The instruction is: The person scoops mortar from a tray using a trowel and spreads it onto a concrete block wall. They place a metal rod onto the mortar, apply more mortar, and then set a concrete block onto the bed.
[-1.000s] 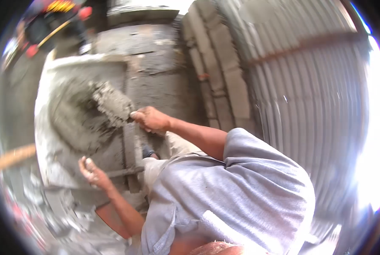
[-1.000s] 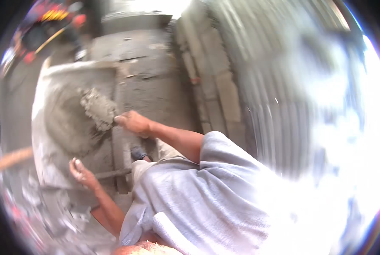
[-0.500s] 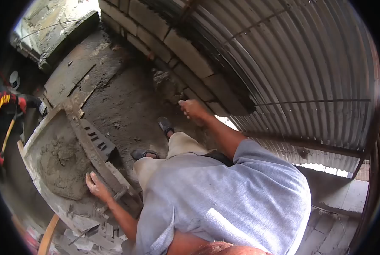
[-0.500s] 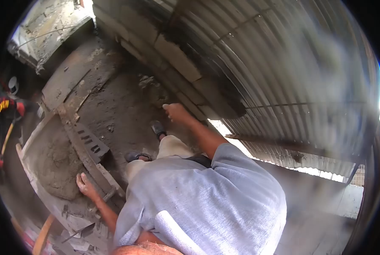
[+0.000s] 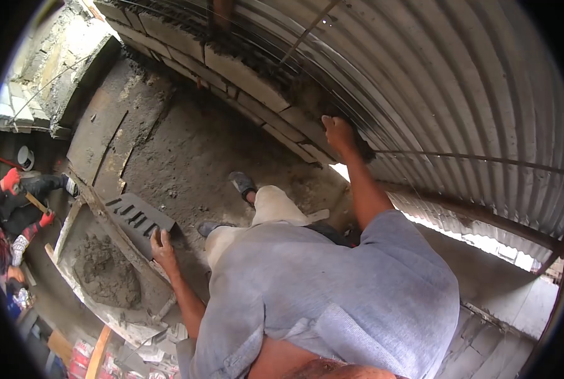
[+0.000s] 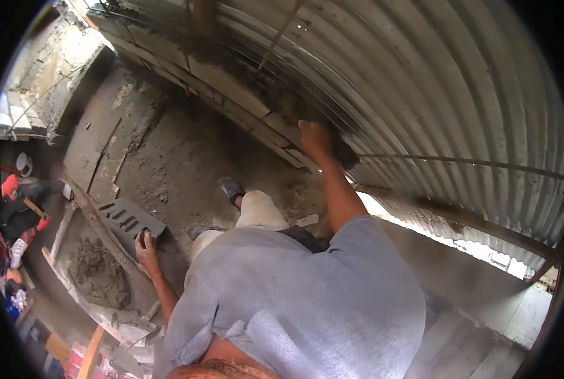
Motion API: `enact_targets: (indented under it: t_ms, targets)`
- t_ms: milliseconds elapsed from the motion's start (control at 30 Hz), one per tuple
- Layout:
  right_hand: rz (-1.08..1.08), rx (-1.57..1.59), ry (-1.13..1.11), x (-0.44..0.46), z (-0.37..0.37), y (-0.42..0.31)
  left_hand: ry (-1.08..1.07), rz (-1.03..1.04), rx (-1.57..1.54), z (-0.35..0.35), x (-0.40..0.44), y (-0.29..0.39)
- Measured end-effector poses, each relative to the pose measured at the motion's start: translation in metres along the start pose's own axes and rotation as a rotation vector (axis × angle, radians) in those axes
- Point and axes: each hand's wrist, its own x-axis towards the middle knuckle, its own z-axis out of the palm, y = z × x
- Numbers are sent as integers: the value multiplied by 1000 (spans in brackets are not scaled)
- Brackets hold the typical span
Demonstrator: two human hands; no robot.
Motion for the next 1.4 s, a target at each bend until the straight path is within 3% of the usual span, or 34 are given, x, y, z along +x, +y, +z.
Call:
enact_targets:
  t_ms: [33, 167, 233, 467, 567, 633, 767, 867, 933, 1067, 1133, 1167, 1233, 1400]
  targets:
    - [-199, -299, 161, 6, -5, -3, 4, 4, 8, 5, 3, 11]
    - [-255, -404, 199, 13, 0, -7, -18, -36, -13, 14, 9, 38]
    - [-290, -666, 151, 36, 17, 7, -23, -16, 7, 19, 17, 39]
    - [-198, -562, 98, 21, -8, 4, -99, -8, 138, 19, 13, 7]
    - [-270, -696, 105, 12, 13, 18, -113, -54, 105, 17, 8, -1]
    - [-336, -744, 252, 4, 47, 55, -133, -30, 155, 17, 13, -18]
    - [-254, -778, 176, -10, 53, 64, -128, -83, 60, 22, 20, -14]
    - [-247, -672, 161, -18, 29, 42, -176, -34, 112, 17, 35, -13]
    - [-285, -510, 283, -37, 20, 28, -180, -81, 60, 8, 36, 0]
    - [-392, -300, 324, -70, 52, 15, -169, -79, 14, -7, 43, -28]
    - [-302, -365, 110, -78, 62, -7, -185, -93, 52, -9, 46, -38]
    - [-294, -360, 113, -73, 62, 2, -191, -87, 57, -9, 47, -40]
    - [-63, -399, 36, -47, 59, 32, -227, -120, 102, -9, 43, -43]
    - [-73, -504, 14, -58, -14, 84, -203, -87, 170, -20, 30, -65]
